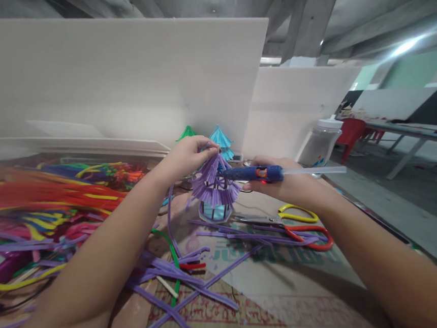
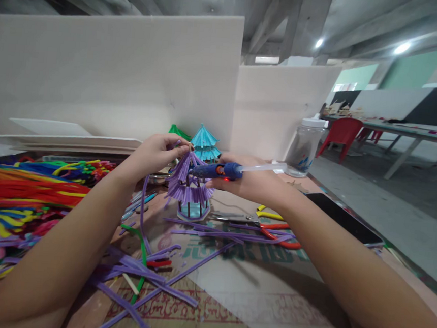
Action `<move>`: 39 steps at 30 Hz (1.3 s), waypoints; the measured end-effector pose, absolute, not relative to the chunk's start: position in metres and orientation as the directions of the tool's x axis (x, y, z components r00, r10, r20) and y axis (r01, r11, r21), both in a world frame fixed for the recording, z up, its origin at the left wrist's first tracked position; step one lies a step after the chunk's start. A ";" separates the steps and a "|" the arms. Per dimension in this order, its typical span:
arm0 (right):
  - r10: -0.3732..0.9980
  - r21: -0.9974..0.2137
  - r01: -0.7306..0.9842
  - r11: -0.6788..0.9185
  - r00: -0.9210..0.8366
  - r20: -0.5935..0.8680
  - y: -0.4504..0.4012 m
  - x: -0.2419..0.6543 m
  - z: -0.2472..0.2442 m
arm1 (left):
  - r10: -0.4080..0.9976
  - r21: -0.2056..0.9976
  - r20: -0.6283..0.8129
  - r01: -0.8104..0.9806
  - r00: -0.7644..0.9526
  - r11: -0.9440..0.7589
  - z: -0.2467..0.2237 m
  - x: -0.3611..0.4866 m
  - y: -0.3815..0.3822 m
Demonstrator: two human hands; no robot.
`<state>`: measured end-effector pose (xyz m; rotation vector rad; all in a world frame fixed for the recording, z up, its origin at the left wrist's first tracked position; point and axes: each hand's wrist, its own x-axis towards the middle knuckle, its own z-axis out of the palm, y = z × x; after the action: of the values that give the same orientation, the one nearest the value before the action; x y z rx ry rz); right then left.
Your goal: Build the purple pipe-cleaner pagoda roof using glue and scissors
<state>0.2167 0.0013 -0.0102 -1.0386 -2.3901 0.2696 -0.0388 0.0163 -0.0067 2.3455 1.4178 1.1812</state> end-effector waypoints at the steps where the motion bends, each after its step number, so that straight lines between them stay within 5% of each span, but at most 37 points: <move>1: 0.730 -0.373 0.627 0.683 -0.571 0.376 0.001 0.217 -0.010 | 0.805 0.499 0.543 0.679 0.239 -0.538 -0.007 -0.039 0.016; 39: 0.744 -0.397 0.629 0.668 -0.543 0.390 -0.002 0.212 -0.010 | 0.813 0.489 0.536 0.701 0.228 -0.519 -0.004 -0.037 0.015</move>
<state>0.2125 -0.0015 -0.0103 -1.0598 -2.3488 0.2843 -0.0366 0.0154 -0.0045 2.3455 1.4575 1.1671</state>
